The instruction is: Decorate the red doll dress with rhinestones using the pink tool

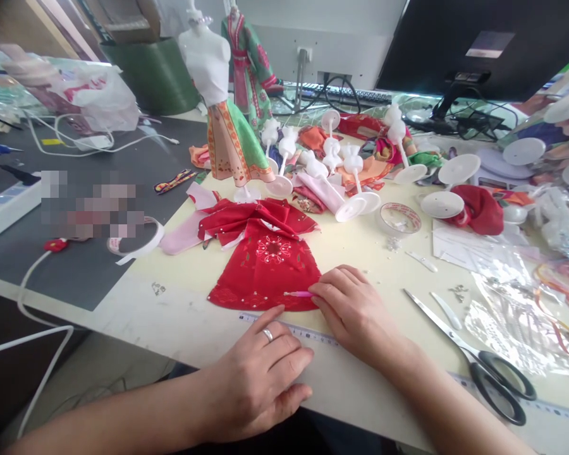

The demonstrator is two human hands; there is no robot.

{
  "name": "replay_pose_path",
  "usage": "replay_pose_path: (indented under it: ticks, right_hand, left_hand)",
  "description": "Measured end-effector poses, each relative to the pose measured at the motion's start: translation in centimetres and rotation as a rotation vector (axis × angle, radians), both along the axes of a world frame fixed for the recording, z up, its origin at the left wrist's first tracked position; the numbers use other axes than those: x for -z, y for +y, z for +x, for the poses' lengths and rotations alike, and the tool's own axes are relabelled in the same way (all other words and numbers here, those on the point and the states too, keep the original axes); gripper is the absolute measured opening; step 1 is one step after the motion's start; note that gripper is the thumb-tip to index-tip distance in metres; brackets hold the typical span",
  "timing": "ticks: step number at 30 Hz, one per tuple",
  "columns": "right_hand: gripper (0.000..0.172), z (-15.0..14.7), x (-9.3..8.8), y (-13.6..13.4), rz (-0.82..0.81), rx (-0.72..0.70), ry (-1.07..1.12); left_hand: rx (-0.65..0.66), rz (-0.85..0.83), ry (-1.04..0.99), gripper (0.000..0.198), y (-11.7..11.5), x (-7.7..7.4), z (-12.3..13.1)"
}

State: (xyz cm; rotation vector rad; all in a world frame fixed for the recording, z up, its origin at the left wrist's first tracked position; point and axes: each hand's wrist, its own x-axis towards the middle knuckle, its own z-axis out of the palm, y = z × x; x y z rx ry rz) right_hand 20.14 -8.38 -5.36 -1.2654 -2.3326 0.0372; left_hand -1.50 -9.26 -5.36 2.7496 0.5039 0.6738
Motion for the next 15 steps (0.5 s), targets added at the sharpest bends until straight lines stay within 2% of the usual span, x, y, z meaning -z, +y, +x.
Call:
replay_pose_path:
  ticks: [9, 15]
  right_hand:
    - [0.015, -0.02, 0.13, 0.07, 0.017, -0.004, 0.003]
    - [0.015, -0.01, 0.06, 0.04, 0.011, 0.011, -0.005]
  left_hand:
    - [-0.008, -0.109, -0.063, 0.028, 0.30, 0.12, -0.22]
    - [-0.012, -0.115, -0.113, 0.026, 0.30, 0.36, -0.24]
